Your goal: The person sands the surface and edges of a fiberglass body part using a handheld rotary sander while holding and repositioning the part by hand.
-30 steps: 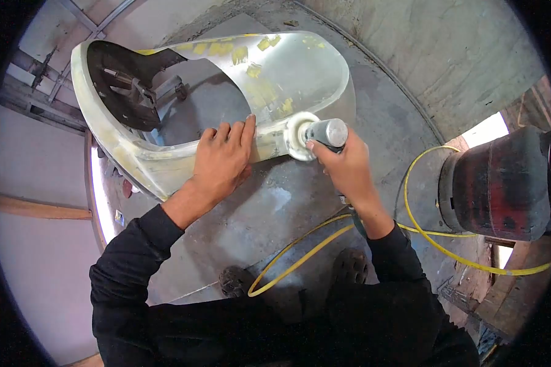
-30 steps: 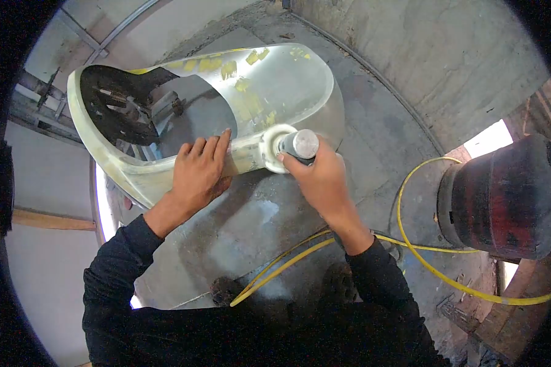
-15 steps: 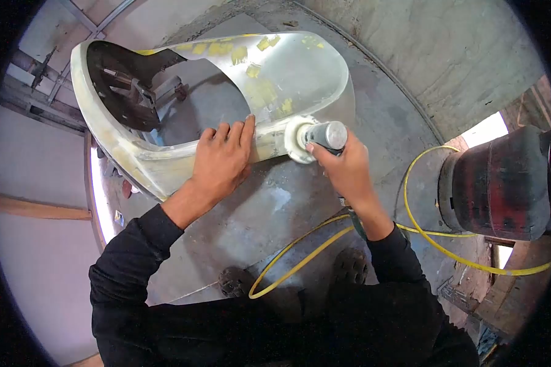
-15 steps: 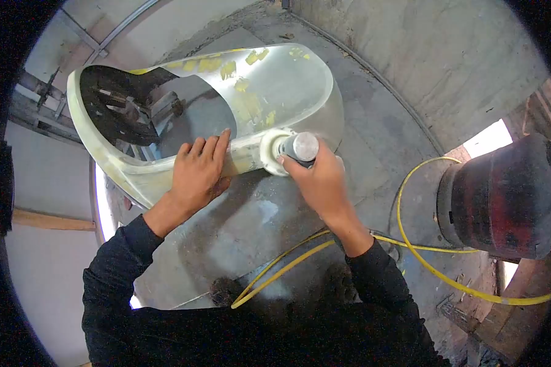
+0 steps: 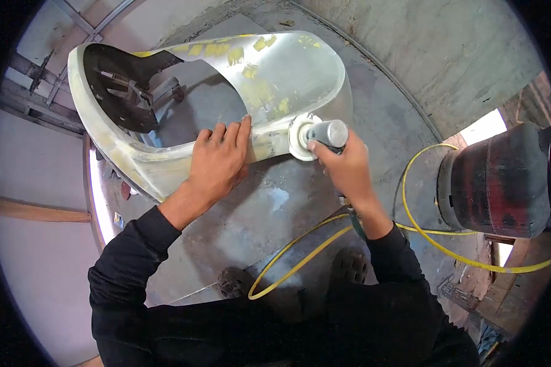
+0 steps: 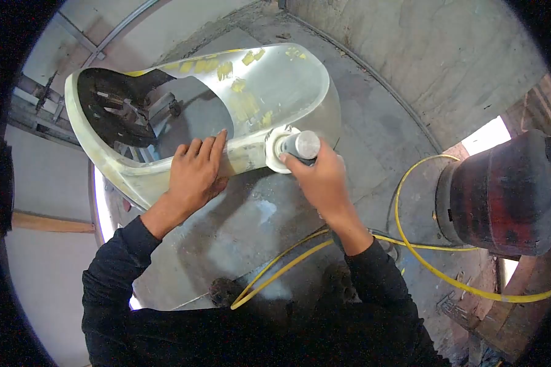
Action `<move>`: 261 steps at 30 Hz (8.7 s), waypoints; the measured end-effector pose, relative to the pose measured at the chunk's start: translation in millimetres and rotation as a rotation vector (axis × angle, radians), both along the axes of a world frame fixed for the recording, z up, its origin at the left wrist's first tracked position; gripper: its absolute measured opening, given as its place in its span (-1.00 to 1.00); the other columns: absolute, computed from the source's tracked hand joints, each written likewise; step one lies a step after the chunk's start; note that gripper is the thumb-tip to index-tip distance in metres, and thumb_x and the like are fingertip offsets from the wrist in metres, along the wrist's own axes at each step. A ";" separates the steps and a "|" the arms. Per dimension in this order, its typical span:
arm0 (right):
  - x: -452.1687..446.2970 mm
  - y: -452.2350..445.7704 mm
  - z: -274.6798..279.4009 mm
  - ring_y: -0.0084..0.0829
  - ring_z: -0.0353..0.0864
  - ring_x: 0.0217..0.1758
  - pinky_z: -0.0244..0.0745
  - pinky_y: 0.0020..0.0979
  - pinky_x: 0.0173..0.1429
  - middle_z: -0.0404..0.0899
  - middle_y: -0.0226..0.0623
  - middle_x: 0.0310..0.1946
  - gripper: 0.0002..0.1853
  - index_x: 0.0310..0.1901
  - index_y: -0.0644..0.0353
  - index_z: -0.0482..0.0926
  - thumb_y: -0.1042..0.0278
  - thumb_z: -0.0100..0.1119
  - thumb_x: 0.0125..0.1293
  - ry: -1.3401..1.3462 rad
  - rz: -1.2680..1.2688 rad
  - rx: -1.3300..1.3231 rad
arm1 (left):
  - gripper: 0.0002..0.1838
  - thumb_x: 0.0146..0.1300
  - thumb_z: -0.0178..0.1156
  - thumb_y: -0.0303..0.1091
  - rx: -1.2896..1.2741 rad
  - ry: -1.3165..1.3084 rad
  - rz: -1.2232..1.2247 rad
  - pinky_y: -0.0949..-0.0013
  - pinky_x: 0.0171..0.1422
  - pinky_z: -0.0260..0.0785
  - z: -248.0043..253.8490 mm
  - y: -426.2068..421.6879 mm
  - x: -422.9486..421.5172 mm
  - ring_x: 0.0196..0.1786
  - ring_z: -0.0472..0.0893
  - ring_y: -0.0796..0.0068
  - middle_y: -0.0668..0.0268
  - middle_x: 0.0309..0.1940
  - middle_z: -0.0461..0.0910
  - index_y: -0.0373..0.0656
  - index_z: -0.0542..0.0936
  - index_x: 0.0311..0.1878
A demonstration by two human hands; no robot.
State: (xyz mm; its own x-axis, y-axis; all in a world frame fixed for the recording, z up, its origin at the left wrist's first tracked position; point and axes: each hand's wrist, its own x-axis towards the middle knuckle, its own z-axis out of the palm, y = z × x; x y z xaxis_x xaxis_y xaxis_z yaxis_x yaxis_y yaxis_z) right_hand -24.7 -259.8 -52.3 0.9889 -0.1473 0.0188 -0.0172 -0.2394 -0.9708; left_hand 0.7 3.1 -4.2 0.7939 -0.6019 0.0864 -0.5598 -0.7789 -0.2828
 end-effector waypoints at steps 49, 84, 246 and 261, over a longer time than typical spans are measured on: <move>-8.2 28.4 13.9 -0.23 0.79 -0.14 0.65 -0.26 -0.07 0.80 -0.11 -0.18 -0.59 0.04 0.31 0.68 0.26 0.57 0.28 -0.089 0.039 -0.052 | 0.19 -0.16 0.68 -0.08 0.007 -0.010 -0.007 0.16 0.10 0.40 1.0 -1.3 0.0 0.08 0.57 0.24 0.25 0.04 0.55 -0.26 0.32 0.58; -5.8 25.0 18.0 -0.06 0.85 -0.02 0.67 -0.19 0.05 0.81 0.00 -0.12 -0.58 0.08 0.29 0.68 0.26 0.56 0.27 -0.024 0.066 -0.039 | 0.21 -0.15 0.67 -0.10 0.001 -0.004 -0.005 0.15 0.12 0.41 -1.1 0.2 0.4 0.10 0.57 0.23 0.23 0.06 0.54 -0.28 0.28 0.60; 3.3 0.6 -8.5 -0.70 0.58 -0.45 0.46 -0.50 -0.44 0.75 -0.42 -0.32 -0.69 0.00 0.30 0.72 0.40 0.56 0.27 -0.116 0.014 0.018 | -0.18 0.08 0.59 0.01 -0.001 0.225 0.096 0.09 0.14 0.55 13.8 -14.1 18.2 0.09 0.72 0.09 0.13 -0.02 0.70 -0.21 0.46 0.30; 5.2 -3.7 -5.1 -0.69 0.56 -0.47 0.43 -0.52 -0.45 0.71 -0.46 -0.38 -0.70 -0.01 0.28 0.72 0.39 0.55 0.29 -0.059 0.023 0.060 | -0.18 0.08 0.59 0.02 0.014 0.225 0.100 0.11 0.13 0.55 15.1 -15.8 17.7 0.07 0.72 0.09 0.13 -0.03 0.69 -0.22 0.46 0.29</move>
State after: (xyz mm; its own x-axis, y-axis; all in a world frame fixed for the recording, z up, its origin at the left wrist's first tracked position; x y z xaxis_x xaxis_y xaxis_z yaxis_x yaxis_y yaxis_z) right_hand -19.5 -263.5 -57.4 0.9895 -0.1273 0.0686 0.0450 -0.1801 -0.9826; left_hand 18.4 -12.7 10.9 0.8481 -0.5190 -0.1069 -0.5299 -0.8306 -0.1712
